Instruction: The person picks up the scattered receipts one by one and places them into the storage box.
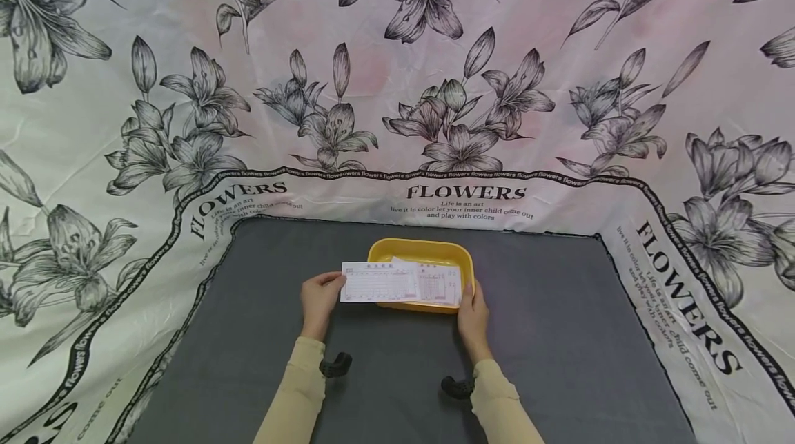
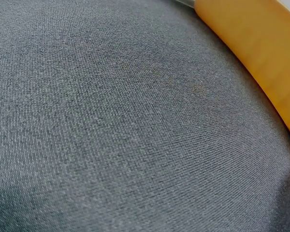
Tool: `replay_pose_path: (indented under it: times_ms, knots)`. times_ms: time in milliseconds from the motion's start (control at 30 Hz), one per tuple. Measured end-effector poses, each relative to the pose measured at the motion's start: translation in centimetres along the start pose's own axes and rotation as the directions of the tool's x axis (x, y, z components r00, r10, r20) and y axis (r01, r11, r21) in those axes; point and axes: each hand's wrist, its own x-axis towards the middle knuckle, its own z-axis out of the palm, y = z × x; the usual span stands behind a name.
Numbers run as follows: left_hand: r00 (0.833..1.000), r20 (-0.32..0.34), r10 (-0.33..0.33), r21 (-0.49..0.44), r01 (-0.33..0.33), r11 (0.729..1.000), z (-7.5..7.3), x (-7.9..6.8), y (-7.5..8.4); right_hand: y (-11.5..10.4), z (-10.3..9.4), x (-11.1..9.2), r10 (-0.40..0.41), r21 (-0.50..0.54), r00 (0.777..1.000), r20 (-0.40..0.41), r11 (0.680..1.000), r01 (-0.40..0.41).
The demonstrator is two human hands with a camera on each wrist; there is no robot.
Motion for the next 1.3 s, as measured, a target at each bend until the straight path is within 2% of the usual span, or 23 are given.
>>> replay_pose_path:
  times_ms: [233, 700, 1000, 1133, 1200, 1300]
  knots:
    - [1.000, 0.011, 0.018, -0.010, -0.018, 1.000, 1.3, 0.0, 0.4, 0.2, 0.0, -0.1, 0.011, -0.001, 1.000, 0.020, 1.000, -0.011]
    - [0.998, 0.037, 0.052, 0.055, -0.054, 0.997, 4.3, 0.2, 2.0, 0.1, 0.0, -0.1, 0.019, -0.017, 1.000, 0.011, 1.000, -0.019]
    - [0.999, 0.033, 0.042, 0.087, -0.045, 0.995, 5.6, 0.4, 1.6, 0.1, 0.1, -0.2, 0.002, -0.015, 1.000, 0.009, 1.000, -0.002]
    - [0.997, 0.028, 0.076, 0.131, -0.079, 0.988, 5.8, 0.0, 1.7, 0.0, 0.0, -0.2, -0.002, -0.016, 1.000, 0.008, 1.000, 0.002]
    - [0.992, 0.032, 0.125, 0.156, -0.128, 0.979, 6.0, -0.3, 1.7, 0.0, 0.1, -0.2, 0.002, -0.011, 1.000, 0.005, 1.000, -0.002]
    - [0.976, 0.044, 0.213, 0.217, -0.217, 0.952, 6.2, -0.8, 1.6, 0.1, 0.0, -0.2, 0.010, -0.006, 1.000, 0.000, 1.000, -0.010]
